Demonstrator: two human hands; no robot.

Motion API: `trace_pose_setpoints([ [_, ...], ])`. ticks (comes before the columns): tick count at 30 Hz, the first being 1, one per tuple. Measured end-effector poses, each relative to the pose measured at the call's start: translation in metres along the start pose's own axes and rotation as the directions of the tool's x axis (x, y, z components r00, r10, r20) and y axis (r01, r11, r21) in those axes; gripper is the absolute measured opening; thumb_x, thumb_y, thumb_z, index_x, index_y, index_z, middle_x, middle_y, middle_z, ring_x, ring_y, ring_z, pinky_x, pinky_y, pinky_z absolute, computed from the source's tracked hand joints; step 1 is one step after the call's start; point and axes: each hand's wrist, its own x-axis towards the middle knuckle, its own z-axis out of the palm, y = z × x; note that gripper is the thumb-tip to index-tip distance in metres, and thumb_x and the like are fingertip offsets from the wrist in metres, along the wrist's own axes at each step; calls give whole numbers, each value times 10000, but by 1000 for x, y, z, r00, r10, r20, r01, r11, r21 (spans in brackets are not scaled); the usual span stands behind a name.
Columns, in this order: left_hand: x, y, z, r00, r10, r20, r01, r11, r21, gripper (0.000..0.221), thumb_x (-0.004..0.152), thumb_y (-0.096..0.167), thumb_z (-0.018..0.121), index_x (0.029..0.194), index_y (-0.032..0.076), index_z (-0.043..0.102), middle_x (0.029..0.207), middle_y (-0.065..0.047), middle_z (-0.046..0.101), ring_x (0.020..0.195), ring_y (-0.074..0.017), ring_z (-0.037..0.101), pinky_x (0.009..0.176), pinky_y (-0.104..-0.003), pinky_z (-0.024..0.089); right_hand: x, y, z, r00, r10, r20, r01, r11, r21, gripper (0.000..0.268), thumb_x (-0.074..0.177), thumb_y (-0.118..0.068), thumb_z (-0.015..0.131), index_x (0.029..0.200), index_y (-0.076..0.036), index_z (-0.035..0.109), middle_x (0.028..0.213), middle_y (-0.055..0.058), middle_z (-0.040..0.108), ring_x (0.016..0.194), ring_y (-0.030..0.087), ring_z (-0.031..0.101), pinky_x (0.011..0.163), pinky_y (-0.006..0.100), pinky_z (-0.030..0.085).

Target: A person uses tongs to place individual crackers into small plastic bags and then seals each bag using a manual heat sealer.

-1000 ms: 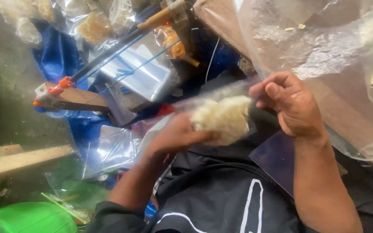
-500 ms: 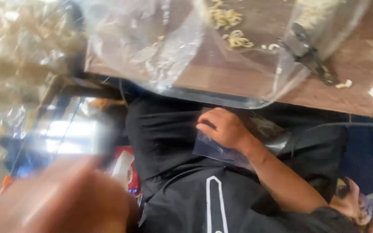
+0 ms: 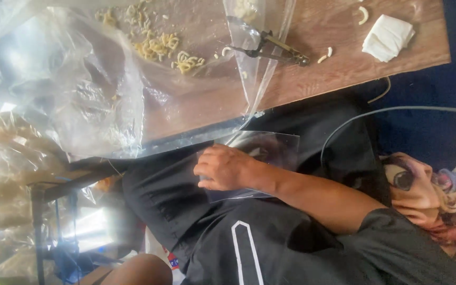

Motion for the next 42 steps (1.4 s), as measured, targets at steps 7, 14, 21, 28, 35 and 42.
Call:
trace_pose_setpoints([
  [7, -33, -94, 72, 992, -123, 39, 114, 976, 187, 412, 896, 411, 763, 1229, 220, 614, 1131, 29, 711, 1055, -176, 712, 948, -347, 607, 11, -2, -29, 935, 178, 307, -171, 984, -50, 446, 929, -423, 671, 1262, -128, 638, 1113, 134, 663, 1038, 336, 672, 911, 480, 524],
  [14, -159, -167, 144, 725, -659, -199, 687, 670, 282, 253, 915, 365, 798, 1036, 144, 766, 844, -86, 770, 809, -341, 731, 692, -472, 569, 9, -9, -19, 965, 91, 246, -90, 996, -14, 353, 959, -401, 659, 1193, -138, 682, 1117, 87, 690, 1136, 287, 657, 999, 446, 489],
  [21, -104, -146, 149, 754, -615, 232, 634, 774, -6, 488, 883, 523, 733, 1178, 134, 750, 1045, -162, 761, 1000, -424, 712, 817, -533, 569, 12, -37, -52, 866, 131, 482, -178, 983, 53, 390, 989, -505, 577, 1191, -182, 664, 1086, 66, 728, 1069, 278, 677, 924, 438, 523],
  [28, -93, -171, 190, 690, -416, 592, 697, 603, -388, 665, 907, 582, 682, 1290, 37, 691, 1137, -263, 741, 1066, -479, 693, 891, -587, 547, -2, -4, -59, 426, 646, 634, -555, 740, -381, 403, 956, -481, 614, 1281, -245, 651, 1077, 67, 754, 1105, 294, 695, 976, 474, 516],
  [35, -68, -162, 175, 512, -585, 629, 850, 449, -275, 384, 914, 350, 729, 1195, 89, 734, 1062, -177, 782, 1048, -394, 735, 902, -507, 569, 10, 12, -54, 382, 642, 665, -657, 695, -293, 457, 911, -511, 644, 1272, -231, 673, 1126, 137, 756, 1122, 379, 680, 975, 524, 525],
  [42, -96, -179, 198, 591, -560, 581, 797, 518, -312, 307, 850, 461, 787, 1042, 224, 757, 993, -95, 794, 1049, -365, 736, 883, -465, 565, 11, -1, -74, 428, 684, 591, -791, 600, -121, 459, 870, -471, 736, 1241, -202, 723, 1057, 53, 809, 1037, 217, 742, 923, 408, 566],
])
